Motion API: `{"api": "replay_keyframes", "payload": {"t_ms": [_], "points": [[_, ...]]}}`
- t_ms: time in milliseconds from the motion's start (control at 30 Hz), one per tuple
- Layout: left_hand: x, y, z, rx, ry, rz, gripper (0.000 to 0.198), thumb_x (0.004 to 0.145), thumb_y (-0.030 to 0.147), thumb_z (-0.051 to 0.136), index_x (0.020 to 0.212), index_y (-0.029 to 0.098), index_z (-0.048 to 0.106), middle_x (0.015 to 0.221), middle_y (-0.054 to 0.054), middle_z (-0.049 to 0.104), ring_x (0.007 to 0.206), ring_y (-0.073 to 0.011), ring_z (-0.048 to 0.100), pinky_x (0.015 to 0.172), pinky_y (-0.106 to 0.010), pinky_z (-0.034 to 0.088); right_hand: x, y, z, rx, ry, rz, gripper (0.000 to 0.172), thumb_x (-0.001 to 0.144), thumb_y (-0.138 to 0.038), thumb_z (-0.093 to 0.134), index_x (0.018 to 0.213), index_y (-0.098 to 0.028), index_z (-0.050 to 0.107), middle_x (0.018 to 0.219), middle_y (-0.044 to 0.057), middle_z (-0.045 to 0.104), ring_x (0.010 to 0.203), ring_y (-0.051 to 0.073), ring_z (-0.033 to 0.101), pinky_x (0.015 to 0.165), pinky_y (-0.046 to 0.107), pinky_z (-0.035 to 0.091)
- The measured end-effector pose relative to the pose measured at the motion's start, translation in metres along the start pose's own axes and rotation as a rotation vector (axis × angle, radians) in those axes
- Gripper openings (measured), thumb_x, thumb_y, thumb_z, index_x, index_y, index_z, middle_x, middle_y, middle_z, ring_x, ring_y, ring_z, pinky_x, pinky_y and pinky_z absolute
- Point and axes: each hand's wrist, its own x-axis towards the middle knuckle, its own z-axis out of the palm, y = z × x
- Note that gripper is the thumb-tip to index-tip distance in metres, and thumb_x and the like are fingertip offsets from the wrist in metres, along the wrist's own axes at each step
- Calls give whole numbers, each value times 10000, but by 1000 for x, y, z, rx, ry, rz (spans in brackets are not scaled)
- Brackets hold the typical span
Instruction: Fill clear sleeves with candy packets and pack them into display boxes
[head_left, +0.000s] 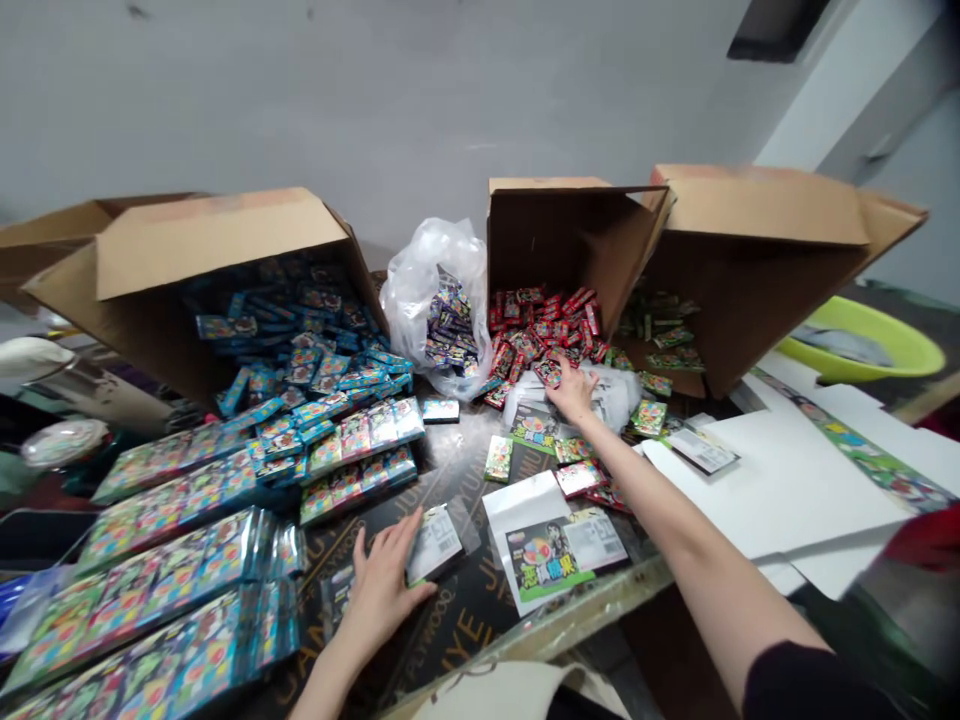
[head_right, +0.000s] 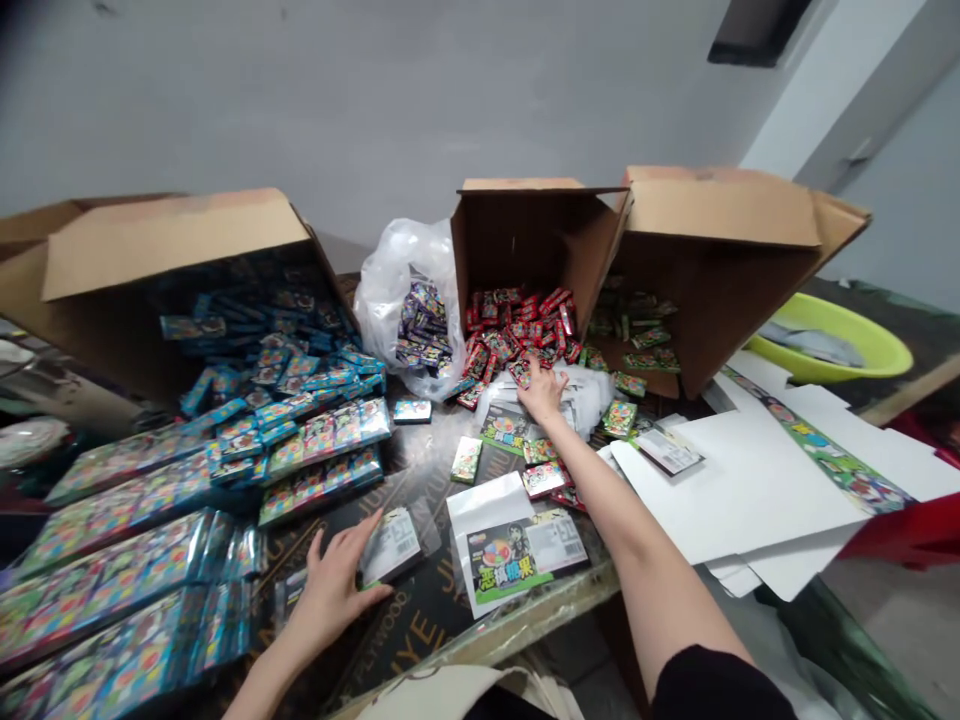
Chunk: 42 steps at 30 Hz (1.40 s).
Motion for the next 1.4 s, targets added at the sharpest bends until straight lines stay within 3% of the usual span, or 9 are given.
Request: {"api": "replay_keyframes", "payload": {"t_ms": [167, 300, 367, 633, 800, 933, 1067, 1200, 1400], "points": [[17, 30, -17, -512, 147, -241, 442, 696, 411, 614, 1069, 176, 600, 1134, -115, 596, 1068, -263, 519, 970, -461, 319, -74, -55, -16, 464, 51, -196, 572, 723, -257, 536, 1263, -175, 363, 1014, 92, 586, 925, 235, 546, 832, 388, 411], [41, 62, -22, -1170, 98, -391, 424, 769, 444, 521, 1014, 113, 621, 978, -118, 662, 849, -206, 613, 815, -346, 454, -164, -105, -32, 744, -131, -373, 570, 742, -254, 561, 1273, -219, 355, 1110, 85, 538, 992, 222, 528, 871, 379, 426], [46, 67, -21, -1278, 112, -426, 422, 760, 451, 526, 917, 78, 644, 827, -106, 678, 711, -177, 612, 717, -300, 470, -191, -117, -39, 788, -225, -444, 576, 748, -276, 578, 1276, -231, 351, 1137, 91, 524, 1024, 231, 512, 884, 395, 421], [24, 59, -29, -1096, 76, -427, 315, 652, 370, 629, 491, 108, 559, 435, 45, 441, 438, -60, 366, 458, -186, 287, -187, -125, -59, 553, -457, -816, 786, 635, -317, 660, 1329, -267, 294, 1284, 105, 405, 1189, 303, 360, 995, 524, 196], [18, 64, -29, -1200, -33, -391, 316, 675, 353, 606, 484, 117, 517, 459, 47, 425, 459, -59, 357, 490, -195, 298, -190, -130, -59, 726, -556, -758, 898, 572, -334, 699, 1341, -243, 244, 1192, 82, 466, 1099, 260, 437, 980, 463, 266], [14, 57, -31, -1251, -122, -383, 331, 717, 409, 576, 602, 100, 602, 538, -2, 549, 510, -100, 464, 549, -226, 369, -194, -122, -57, 894, -645, -692, 938, 609, -328, 697, 1368, -207, 159, 1290, 105, 393, 1162, 243, 411, 997, 402, 312], [7, 36, -28, -774, -75, -179, 446, 723, 502, 541, 980, 151, 638, 963, -100, 639, 890, -235, 557, 811, -363, 408, -186, -104, -44, 850, -516, -661, 867, 631, -323, 691, 1351, -209, 222, 1270, 103, 433, 1132, 242, 454, 978, 403, 351], [-3, 14, -12, -140, -58, -6, 941, 478, 477, 735, 1303, 221, 362, 1213, -122, 496, 1131, -313, 420, 993, -519, 216, -174, -86, -28, 630, -386, -705, 765, 682, -315, 652, 1338, -215, 272, 1242, 106, 475, 1121, 258, 460, 937, 439, 379], [-12, 10, -9, -109, -48, 67, 993, 583, 302, 665, 1389, 206, 91, 1179, -89, 500, 1113, -253, 449, 1035, -481, 195, -178, -85, -29, 558, -575, -823, 828, 670, -352, 665, 1358, -174, 239, 1219, 122, 499, 1069, 241, 498, 905, 385, 397]]}}
